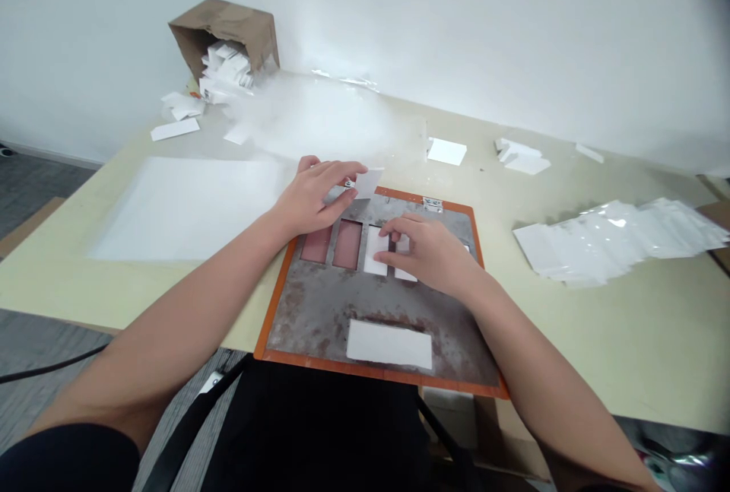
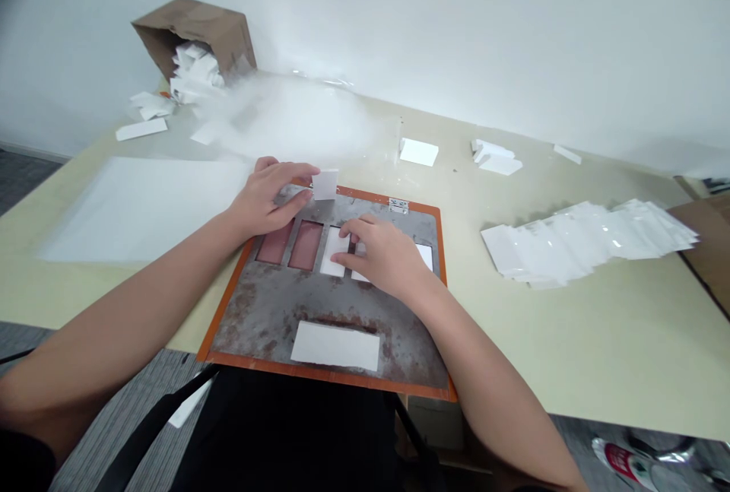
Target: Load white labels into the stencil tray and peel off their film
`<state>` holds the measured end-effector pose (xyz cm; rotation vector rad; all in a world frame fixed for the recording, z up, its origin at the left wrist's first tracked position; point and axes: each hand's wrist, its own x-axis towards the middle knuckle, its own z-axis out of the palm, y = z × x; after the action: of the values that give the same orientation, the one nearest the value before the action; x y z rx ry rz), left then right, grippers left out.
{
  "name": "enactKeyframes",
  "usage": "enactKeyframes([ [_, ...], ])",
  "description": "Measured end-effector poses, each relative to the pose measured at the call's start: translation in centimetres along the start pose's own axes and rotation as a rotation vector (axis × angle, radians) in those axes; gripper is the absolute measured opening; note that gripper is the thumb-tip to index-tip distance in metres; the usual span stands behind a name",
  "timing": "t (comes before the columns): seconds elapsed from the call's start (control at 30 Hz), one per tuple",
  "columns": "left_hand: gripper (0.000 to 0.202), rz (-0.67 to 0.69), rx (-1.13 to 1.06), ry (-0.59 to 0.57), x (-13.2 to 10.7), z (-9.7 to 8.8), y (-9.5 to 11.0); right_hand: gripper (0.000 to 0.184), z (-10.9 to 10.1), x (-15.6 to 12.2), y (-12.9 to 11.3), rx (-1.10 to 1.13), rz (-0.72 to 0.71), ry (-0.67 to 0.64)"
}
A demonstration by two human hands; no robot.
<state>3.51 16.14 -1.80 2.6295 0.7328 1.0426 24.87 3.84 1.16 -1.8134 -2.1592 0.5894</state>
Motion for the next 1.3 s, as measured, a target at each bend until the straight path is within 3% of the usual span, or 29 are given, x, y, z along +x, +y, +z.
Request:
enactKeyframes([
  [0.5, 0.028, 0.02, -0.013, 0.012, 0.0, 0.0, 0.0, 0.023, -0.1, -0.1, -0.1, -0.018, -0.008, 0.002],
  [0.6, 0.027, 0.043, -0.011, 0.028, 0.0, 0.0, 0.0, 0.025, -0.4, 0.3, -0.3, -0.024, -0.055, 0.093],
  [0.77, 0.03, 0.048, -0.008, 0.018, 0.0, -0.1, 0.0, 0.043, -1.2, 1.8, -1.0, -0.14, -0.097, 0.405],
  [0.97, 0.032, 0.034, -0.014, -0.014, 0.0, -0.2, 0.1, 0.042, -0.3, 3.2, -0.7, -0.337, -0.139, 0.477],
  [1.3, 0.033, 0.026, -0.043, -0.017, 0.0, -0.2, 0.2, 0.028, 1.0, 3.6, 0.0, -0.232, -0.234, 0.658],
])
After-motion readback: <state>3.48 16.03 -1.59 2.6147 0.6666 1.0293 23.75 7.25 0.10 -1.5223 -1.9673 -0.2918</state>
